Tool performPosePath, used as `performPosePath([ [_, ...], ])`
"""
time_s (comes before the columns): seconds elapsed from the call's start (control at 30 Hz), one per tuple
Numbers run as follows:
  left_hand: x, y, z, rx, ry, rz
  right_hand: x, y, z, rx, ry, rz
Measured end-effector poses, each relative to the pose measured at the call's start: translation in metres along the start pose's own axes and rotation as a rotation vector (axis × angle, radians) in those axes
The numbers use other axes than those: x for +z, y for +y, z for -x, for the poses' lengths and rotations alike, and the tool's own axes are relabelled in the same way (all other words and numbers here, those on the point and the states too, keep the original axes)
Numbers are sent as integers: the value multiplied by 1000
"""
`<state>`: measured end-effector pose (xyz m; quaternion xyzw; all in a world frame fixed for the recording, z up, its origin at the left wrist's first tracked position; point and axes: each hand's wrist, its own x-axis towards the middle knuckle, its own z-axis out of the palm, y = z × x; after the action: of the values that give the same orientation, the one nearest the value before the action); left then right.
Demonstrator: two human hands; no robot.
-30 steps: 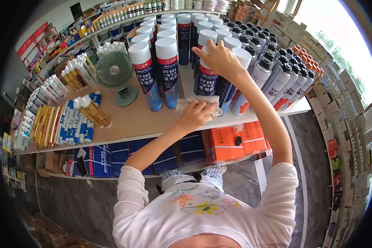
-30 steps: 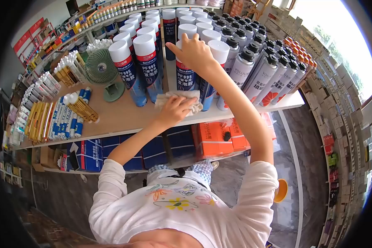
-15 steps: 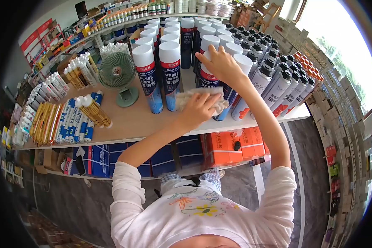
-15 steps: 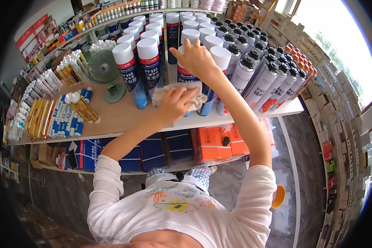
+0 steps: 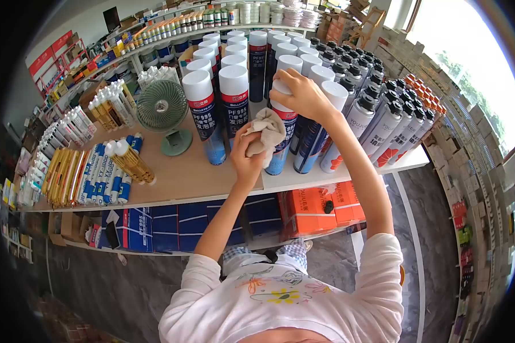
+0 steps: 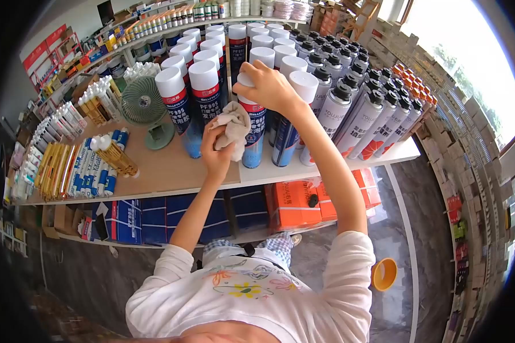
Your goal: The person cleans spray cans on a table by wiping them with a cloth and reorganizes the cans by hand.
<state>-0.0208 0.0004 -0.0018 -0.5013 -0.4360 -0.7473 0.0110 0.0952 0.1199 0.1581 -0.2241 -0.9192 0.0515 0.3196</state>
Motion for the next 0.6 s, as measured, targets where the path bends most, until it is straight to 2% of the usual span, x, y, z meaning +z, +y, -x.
performPosePath([
  [0.03,1,-10,14,0,2,-3,0,0,-1,-2,-1,-2],
  [0.1,2,-33,48,-240,34,-26,0,1,-1,-12,22,43],
  [0.17,-5,-47,67,-244,-5,-16,-1,0,-1,-18,38,57],
  [0.23,-10,-39,69,-375,36,-20,0,-1,0,-84,47,11],
  [0.3,-9,-30,49,-385,68,-39,0,-5,-2,-102,23,-19],
  [0.4,-5,3,-1,-175,86,17,1,-5,-4,-142,10,-61],
  [0.43,-4,5,-10,-173,101,15,2,-3,-3,-153,17,-77],
  [0.5,-2,6,-18,-196,68,80,-1,1,-4,-154,-1,-102],
  [0.57,-1,3,-10,-228,86,94,-7,3,-4,-70,-65,-135],
  [0.6,-3,-7,1,-367,57,73,-5,8,-5,-54,-75,-135],
])
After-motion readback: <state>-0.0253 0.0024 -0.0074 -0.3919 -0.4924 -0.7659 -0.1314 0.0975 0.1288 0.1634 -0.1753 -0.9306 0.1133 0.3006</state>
